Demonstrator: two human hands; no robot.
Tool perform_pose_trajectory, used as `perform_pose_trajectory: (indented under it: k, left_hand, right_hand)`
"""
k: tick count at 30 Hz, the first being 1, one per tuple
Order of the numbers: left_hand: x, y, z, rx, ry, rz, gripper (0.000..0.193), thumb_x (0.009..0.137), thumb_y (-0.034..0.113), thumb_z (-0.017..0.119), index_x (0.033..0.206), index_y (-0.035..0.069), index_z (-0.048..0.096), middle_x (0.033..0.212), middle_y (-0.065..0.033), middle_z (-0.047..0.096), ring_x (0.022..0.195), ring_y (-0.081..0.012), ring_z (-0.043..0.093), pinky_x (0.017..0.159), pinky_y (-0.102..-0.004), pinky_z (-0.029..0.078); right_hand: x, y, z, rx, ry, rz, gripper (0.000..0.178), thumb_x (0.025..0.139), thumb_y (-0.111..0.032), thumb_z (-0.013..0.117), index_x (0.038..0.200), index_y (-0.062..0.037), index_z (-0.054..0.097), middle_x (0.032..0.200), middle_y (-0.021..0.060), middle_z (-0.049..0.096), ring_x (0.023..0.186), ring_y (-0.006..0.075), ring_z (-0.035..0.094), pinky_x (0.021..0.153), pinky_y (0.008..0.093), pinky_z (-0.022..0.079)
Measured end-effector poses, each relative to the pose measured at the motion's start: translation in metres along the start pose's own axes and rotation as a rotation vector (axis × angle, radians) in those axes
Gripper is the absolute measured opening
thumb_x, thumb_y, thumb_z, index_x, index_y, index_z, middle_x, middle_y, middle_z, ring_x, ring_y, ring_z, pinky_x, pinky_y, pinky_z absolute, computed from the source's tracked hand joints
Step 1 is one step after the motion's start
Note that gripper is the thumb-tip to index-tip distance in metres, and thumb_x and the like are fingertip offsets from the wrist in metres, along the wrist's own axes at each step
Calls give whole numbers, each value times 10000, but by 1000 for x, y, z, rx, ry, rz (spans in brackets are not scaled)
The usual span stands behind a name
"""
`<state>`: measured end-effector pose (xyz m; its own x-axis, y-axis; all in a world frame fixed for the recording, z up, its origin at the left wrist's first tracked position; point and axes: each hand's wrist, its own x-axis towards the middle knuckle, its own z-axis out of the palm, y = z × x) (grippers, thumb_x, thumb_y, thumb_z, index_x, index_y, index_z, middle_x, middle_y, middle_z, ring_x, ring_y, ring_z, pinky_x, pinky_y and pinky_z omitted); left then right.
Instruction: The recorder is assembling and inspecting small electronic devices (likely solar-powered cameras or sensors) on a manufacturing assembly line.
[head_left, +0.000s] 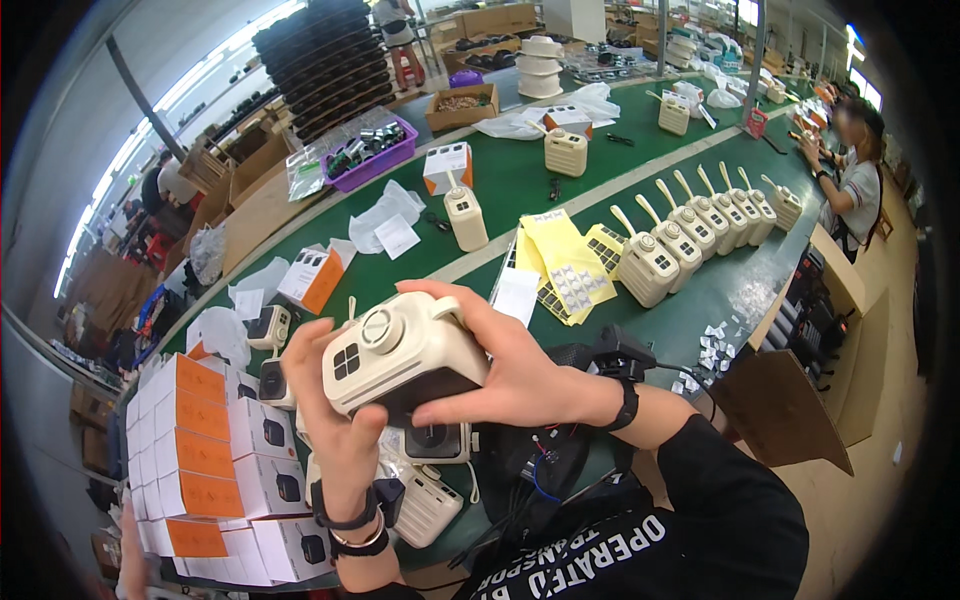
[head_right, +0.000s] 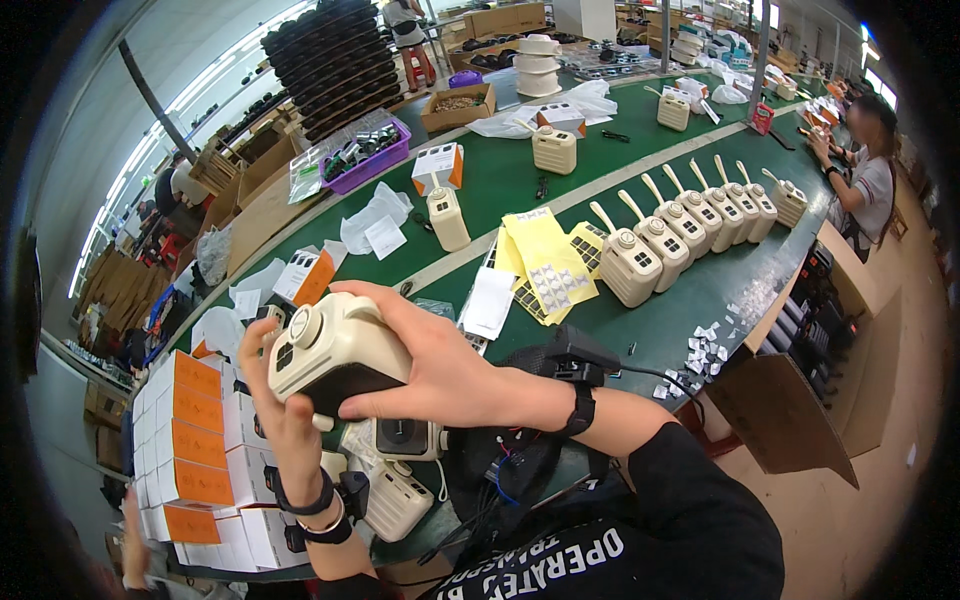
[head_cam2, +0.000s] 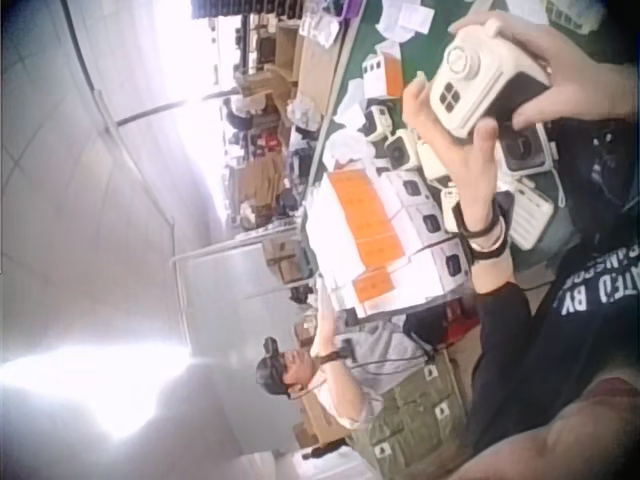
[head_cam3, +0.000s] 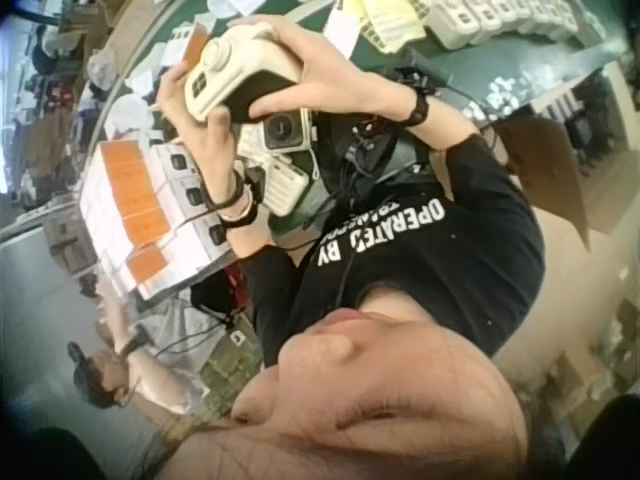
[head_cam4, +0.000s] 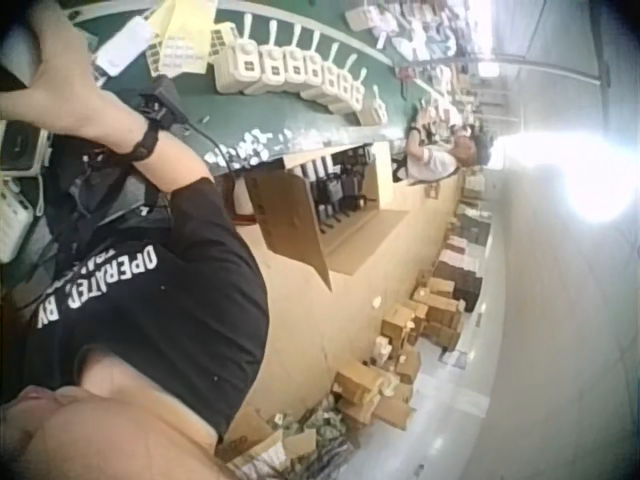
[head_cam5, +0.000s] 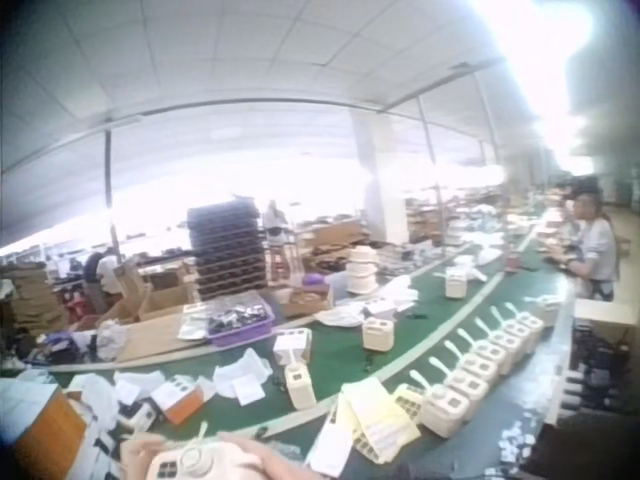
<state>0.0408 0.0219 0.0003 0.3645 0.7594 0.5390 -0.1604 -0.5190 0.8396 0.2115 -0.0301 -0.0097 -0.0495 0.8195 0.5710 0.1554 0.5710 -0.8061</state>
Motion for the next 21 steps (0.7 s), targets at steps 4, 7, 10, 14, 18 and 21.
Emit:
perform_pose_trajectory:
  k: [4,7,10,14,18,21]
  left_hand:
    - [-18,15,-5,44,9,86,713,700,468,699,1162,-1,425,1060,-83,443,997,-192,455,862,-317,369]
    - [-17,12,-4,133,30,218,594,745,468,641,1058,-24,523,934,-95,495,866,-173,474,764,-284,374]
    - [-17,3,-6,145,86,194,556,813,459,542,1053,-42,521,894,-108,524,808,-163,498,722,-261,391]
    - [-14,7,-3,-48,163,-62,516,872,412,464,1051,-70,513,982,-148,576,862,-184,578,759,-258,460]
    - [-15,10,-3,-61,185,-82,522,871,417,467,1050,-71,513,967,-149,585,850,-171,584,745,-254,468]
    - [-14,9,-4,-106,206,-127,521,870,419,470,1051,-68,511,955,-145,592,840,-163,588,740,-252,471]
  right_hand:
    - [-3,-9,6,165,13,-34,804,643,-265,778,1269,-20,337,1093,142,539,988,202,543,851,301,424]
    - [-6,-20,7,241,-83,169,820,640,-172,796,1289,-29,315,1198,92,462,1096,143,453,927,287,367]
    - [-3,-22,5,381,-107,303,682,759,-193,696,1294,-20,310,1163,72,475,1069,117,453,898,267,382]
    - [1,-16,3,570,-133,343,491,908,-261,497,1285,-4,318,1094,59,503,995,91,472,830,245,412]
    - [4,-15,6,620,-152,348,448,937,-292,428,1273,-7,348,1054,44,527,942,57,483,773,217,430]
    - [5,-16,3,634,-155,379,449,944,-314,401,1269,-8,359,1052,32,529,937,53,483,780,208,423]
